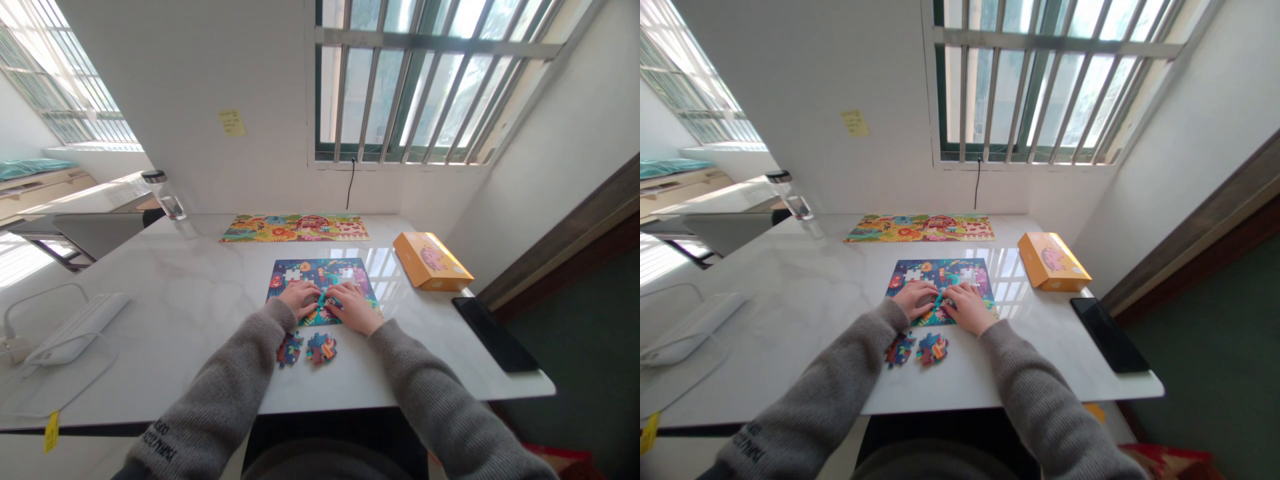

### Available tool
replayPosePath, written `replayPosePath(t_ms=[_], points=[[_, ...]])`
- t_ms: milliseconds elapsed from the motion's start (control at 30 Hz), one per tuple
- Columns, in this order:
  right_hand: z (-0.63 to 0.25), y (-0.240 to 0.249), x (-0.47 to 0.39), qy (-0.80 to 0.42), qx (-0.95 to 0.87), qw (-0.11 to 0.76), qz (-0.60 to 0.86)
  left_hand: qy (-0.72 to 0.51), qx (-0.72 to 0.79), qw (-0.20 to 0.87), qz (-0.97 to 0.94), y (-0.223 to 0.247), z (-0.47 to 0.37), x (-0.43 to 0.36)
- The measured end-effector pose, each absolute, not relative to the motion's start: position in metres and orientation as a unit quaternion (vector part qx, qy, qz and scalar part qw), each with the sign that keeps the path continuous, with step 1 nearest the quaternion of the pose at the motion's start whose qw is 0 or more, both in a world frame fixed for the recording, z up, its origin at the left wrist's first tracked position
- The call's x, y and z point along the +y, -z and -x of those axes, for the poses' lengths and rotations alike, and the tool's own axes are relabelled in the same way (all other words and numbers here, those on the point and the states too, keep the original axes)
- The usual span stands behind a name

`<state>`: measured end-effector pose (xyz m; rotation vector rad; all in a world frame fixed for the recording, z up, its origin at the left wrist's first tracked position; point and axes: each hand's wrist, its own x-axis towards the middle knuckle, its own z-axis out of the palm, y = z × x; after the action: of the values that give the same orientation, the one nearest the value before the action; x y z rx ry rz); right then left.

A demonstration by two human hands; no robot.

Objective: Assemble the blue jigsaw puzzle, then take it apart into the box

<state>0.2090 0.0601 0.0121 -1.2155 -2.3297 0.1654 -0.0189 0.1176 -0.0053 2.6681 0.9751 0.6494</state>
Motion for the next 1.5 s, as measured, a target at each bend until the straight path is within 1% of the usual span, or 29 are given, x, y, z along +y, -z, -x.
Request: replayPosePath(t_ms=[367,533,800,933,1500], points=[[-0.213,-0.007,0.063,-0.071,-0.866,0.253,0.426,-0.208,0.327,0.104,-0.916,0.005,0.018,0.118],[-0.213,-0.009,0.063,-0.073,-0.873,0.236,0.421,-0.211,0.328,0.089,-0.917,0.003,0.017,0.115],[-0.218,-0.011,0.063,-0.073,-0.883,0.21,0.414,-0.232,0.295,0.124,-0.918,0.004,0.015,0.116],[-0.219,-0.014,0.062,-0.068,-0.889,0.196,0.408,-0.23,0.288,0.118,-0.922,0.004,0.015,0.115],[-0.222,-0.015,0.047,-0.092,-0.884,0.215,0.405,-0.21,0.335,0.071,-0.916,0.0,0.008,0.106]])
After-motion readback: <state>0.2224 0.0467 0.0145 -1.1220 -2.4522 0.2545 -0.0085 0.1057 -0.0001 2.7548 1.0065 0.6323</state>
